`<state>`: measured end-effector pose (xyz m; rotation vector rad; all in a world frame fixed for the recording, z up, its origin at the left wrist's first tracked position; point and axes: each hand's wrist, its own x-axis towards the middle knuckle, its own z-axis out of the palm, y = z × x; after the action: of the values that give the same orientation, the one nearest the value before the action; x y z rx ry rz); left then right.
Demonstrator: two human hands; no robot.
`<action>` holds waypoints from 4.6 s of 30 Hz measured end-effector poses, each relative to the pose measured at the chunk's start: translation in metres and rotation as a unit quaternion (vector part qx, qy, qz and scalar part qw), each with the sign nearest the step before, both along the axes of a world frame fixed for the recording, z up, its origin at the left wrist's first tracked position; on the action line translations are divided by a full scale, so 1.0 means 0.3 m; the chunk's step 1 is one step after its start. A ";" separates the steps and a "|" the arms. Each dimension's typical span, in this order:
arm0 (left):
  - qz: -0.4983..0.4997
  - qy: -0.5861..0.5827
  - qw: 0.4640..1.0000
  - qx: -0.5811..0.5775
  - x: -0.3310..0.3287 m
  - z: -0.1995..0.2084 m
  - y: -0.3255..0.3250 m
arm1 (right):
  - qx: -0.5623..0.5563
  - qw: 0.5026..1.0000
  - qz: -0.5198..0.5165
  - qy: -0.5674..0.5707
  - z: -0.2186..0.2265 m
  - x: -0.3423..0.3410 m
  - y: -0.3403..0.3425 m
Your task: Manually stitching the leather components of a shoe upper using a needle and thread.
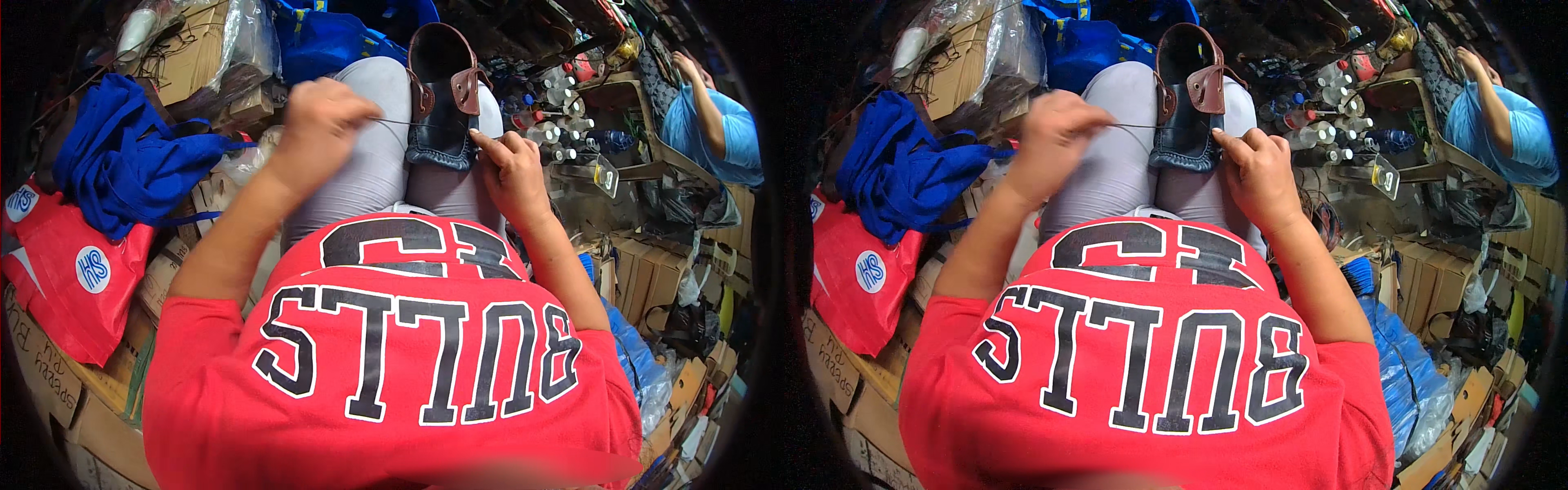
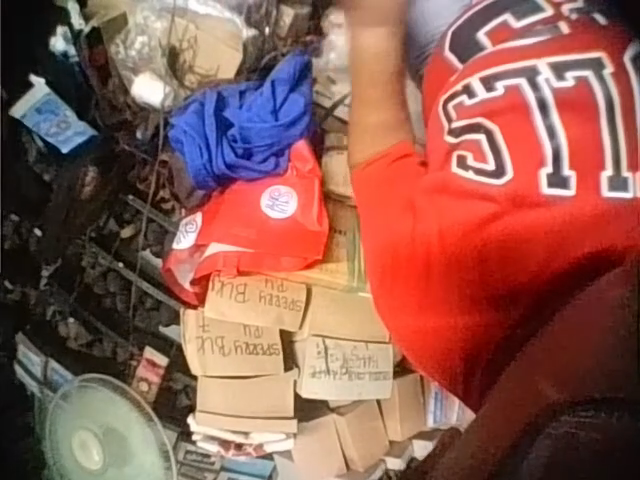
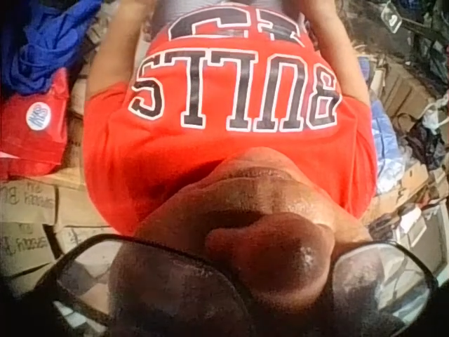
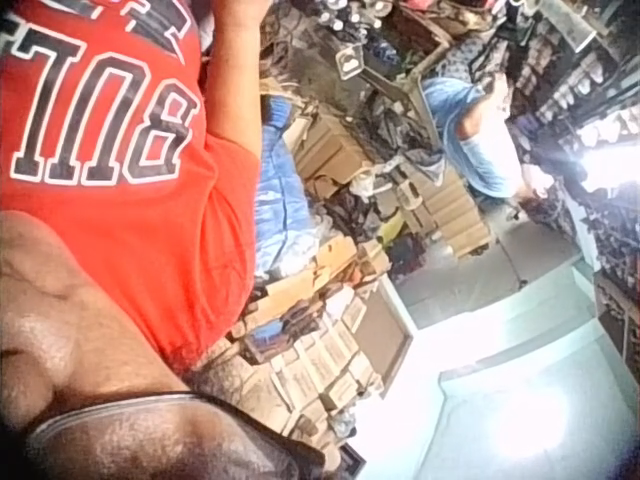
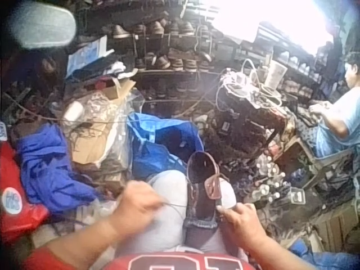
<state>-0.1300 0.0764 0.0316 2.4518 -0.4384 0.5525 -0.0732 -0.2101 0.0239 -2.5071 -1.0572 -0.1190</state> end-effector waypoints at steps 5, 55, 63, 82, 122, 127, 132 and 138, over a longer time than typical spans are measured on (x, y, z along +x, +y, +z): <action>0.014 0.019 0.998 0.050 0.032 -0.087 -0.128 | -0.005 0.999 -0.011 0.032 0.014 0.006 -0.004; -0.025 0.102 0.993 -0.057 0.146 -0.149 -0.220 | 0.169 0.826 -0.047 0.536 -0.023 0.180 -0.057; 0.007 0.285 0.946 -0.156 0.186 -0.136 -0.288 | 0.175 0.821 -0.050 0.540 -0.008 0.177 -0.022; 0.003 0.219 0.953 -0.211 0.162 -0.127 -0.261 | 0.119 0.855 -0.005 0.505 -0.008 0.188 -0.050; -0.044 0.143 0.989 -0.011 0.138 -0.062 -0.224 | 0.212 0.891 -0.070 0.396 -0.035 0.163 -0.048; -0.071 0.157 0.984 -0.050 0.181 -0.089 -0.248 | 0.185 0.899 -0.069 0.390 -0.048 0.160 -0.104; -0.113 0.143 0.983 -0.002 0.178 -0.082 -0.235 | 0.185 0.940 0.004 0.285 0.095 0.129 -0.127; -0.118 0.153 0.980 0.041 0.192 -0.078 -0.261 | 0.033 0.982 -0.079 0.166 -0.001 0.349 -0.110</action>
<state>-0.0725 -0.0020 0.0081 2.4600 -0.6219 0.0577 0.0315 -0.2431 0.0235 -2.4367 -0.7099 0.2086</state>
